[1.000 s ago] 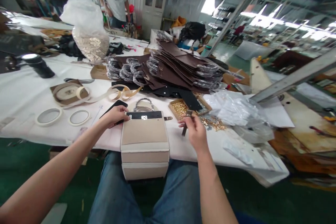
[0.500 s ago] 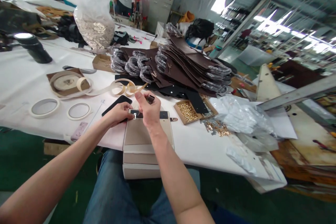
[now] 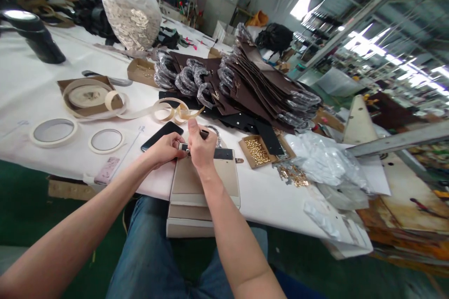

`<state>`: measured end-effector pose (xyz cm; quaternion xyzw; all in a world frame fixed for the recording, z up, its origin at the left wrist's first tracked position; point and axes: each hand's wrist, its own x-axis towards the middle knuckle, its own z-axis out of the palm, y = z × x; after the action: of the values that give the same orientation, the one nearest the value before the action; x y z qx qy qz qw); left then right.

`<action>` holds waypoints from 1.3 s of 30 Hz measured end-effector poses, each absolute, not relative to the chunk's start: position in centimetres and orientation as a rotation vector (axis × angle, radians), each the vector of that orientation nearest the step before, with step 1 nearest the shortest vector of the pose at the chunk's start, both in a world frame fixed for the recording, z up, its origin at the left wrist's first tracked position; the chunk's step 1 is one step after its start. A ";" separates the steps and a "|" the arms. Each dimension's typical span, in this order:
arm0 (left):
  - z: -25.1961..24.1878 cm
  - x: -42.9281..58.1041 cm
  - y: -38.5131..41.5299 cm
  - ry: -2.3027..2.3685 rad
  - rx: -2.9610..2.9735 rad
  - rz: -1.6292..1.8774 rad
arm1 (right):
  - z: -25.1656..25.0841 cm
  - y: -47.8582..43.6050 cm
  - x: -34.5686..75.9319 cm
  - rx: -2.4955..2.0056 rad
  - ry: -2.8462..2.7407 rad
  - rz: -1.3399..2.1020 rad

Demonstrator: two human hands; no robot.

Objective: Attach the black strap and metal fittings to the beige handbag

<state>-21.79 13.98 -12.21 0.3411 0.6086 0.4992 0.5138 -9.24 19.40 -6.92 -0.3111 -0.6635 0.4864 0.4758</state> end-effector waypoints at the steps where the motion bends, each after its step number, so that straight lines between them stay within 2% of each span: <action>1: -12.3 -21.8 14.0 1.460 0.816 1.204 | -7.1 19.3 -9.3 -0.763 -1.615 1.186; 7: -12.4 -21.6 14.4 1.510 0.786 1.200 | -7.9 18.7 -9.4 -0.727 -1.623 1.181; 14: -11.6 -21.2 14.5 1.691 0.912 1.059 | -6.3 18.6 -7.0 -0.599 -1.311 1.434; 19: -11.5 -20.7 14.4 1.695 0.892 1.103 | -6.1 18.2 -7.1 -0.639 -1.336 1.535; 28: -11.9 -21.7 13.5 1.445 0.856 1.185 | -7.3 22.9 -12.8 -1.129 -1.243 1.579; 32: -11.3 -21.9 13.3 1.423 0.791 1.190 | -7.0 25.5 -13.5 -1.321 -1.177 1.842; 35: -11.4 -21.6 13.4 1.421 0.782 1.177 | -5.7 25.0 -11.2 -1.090 -1.196 1.970; 39: -12.0 -21.3 13.7 1.491 0.846 1.200 | -4.8 21.5 -8.1 -0.673 -1.272 1.666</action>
<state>-21.31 13.74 -12.04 0.3499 0.6167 0.4963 0.5010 -8.11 21.46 -4.80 -0.2725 -0.5150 0.6749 0.4529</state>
